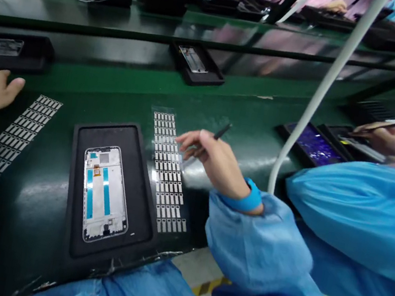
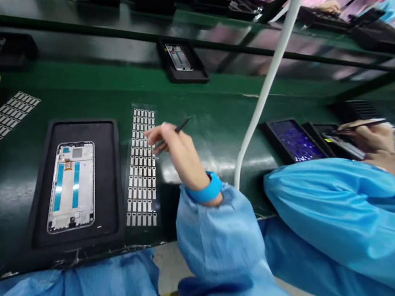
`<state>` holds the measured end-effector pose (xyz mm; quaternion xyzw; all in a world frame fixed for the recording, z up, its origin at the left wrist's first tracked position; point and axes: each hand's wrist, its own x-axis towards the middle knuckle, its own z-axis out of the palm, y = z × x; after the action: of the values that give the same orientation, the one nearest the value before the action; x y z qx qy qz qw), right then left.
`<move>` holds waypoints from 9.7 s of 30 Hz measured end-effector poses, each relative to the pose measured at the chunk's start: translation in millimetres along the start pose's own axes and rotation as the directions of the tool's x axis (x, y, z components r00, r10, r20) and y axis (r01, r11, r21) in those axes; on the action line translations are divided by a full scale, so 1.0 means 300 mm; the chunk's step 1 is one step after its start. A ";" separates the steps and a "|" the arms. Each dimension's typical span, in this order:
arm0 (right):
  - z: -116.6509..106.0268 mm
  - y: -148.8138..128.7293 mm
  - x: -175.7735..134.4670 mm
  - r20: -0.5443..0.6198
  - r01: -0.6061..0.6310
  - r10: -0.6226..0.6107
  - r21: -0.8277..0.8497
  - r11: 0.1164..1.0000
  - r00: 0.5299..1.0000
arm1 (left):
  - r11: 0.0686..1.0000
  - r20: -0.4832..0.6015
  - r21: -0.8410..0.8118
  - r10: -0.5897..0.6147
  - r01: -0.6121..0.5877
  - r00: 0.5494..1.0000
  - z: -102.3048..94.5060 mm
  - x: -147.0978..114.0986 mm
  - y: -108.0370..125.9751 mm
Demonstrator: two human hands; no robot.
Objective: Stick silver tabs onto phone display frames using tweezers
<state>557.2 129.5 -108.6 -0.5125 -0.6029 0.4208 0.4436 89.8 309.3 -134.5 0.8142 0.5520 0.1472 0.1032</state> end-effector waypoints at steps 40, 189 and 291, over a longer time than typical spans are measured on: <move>-0.043 0.253 0.222 -0.201 0.099 -0.204 -0.435 0.895 0.958 | 0.907 -0.056 -0.321 0.268 -0.272 0.962 0.396 0.130 0.913; 0.010 0.173 0.254 -0.171 -0.268 0.423 0.554 0.788 0.890 | 0.945 0.173 -0.049 0.327 -0.323 0.929 0.399 0.098 0.931; 0.400 0.028 0.168 0.244 0.024 -0.066 0.170 0.985 0.968 | 0.933 0.049 0.046 0.355 -0.358 0.933 0.202 -0.412 0.645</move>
<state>439.3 174.0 -141.7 -0.4031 -0.6282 0.5203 0.4150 236.5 122.5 -142.8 0.9061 0.3968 0.1323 0.0638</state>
